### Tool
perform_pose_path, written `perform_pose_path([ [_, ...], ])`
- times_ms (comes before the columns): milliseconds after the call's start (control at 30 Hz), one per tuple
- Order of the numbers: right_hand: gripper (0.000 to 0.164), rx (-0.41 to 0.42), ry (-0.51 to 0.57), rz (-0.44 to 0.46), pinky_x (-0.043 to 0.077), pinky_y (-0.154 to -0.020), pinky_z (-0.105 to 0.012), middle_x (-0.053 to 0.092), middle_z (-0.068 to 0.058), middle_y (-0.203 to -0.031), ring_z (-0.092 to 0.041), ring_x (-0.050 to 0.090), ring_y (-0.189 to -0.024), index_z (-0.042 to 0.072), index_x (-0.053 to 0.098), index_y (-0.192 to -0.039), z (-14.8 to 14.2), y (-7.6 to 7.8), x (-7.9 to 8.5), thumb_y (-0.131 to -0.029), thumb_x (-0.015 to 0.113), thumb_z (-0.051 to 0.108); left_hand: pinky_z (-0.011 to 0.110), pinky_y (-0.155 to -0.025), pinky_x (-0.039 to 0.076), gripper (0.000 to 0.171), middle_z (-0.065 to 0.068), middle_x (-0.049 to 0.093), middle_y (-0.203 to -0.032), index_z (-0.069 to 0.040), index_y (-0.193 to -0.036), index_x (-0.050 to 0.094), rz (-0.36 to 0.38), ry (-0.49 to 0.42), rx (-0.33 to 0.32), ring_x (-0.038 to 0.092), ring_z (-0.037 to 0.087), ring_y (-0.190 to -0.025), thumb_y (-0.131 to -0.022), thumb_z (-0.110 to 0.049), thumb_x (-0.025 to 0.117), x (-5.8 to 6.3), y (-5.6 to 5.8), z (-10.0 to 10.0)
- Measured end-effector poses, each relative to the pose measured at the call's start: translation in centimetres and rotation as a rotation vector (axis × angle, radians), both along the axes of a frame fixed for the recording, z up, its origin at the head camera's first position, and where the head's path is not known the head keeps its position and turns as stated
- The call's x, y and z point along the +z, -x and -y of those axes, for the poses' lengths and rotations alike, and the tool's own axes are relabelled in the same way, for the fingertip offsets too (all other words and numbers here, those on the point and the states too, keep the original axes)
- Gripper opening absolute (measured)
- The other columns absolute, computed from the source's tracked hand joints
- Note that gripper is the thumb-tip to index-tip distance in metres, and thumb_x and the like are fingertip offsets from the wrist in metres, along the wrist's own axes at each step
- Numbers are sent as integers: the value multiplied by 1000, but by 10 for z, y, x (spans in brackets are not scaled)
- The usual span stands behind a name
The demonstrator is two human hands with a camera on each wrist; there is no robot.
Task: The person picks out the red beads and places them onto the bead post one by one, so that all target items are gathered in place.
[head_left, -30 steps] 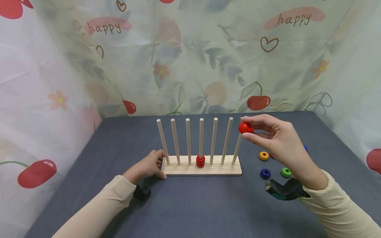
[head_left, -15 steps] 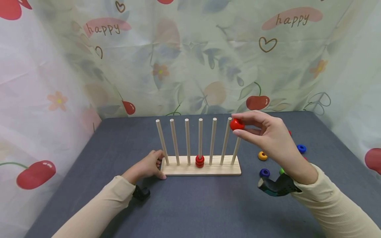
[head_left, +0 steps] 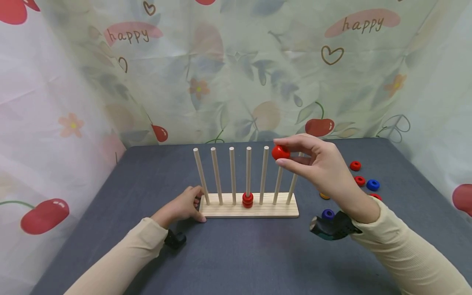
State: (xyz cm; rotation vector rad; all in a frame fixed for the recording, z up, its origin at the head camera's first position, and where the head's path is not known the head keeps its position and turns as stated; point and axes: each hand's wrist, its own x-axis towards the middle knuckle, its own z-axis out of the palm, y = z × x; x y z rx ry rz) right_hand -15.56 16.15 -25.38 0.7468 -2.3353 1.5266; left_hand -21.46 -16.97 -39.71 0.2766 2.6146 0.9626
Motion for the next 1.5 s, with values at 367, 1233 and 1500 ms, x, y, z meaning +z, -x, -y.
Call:
perform_pose_path([
  [367, 38, 20, 2, -17, 54, -81, -25, 64, -5, -114, -11, 65, -100, 5, 66, -120, 13, 8, 2, -83, 75, 5, 39, -84, 44, 62, 15, 44, -107, 0, -111, 52, -11, 6, -1, 48, 25, -95, -61, 2, 88, -2, 1, 1],
  [1233, 38, 64, 47, -40, 53, -83, -25, 66, -7, -115, -15, 66, -101, 5, 65, -121, 32, 39, 4, -84, 73, 5, 40, -87, 45, 64, 16, 45, -109, 1, -114, 51, -2, 13, 9, 49, 25, -96, -61, 2, 88, 0, 0, -1],
  [1500, 39, 121, 72, -5, 54, -82, -26, 62, -11, -121, -19, 68, -102, 2, 64, -121, 36, 45, 1, -83, 73, 2, 39, -85, 44, 64, 14, 44, -108, 0, -114, 52, -1, 9, 6, 48, 24, -96, -61, 1, 88, 0, 0, 0],
])
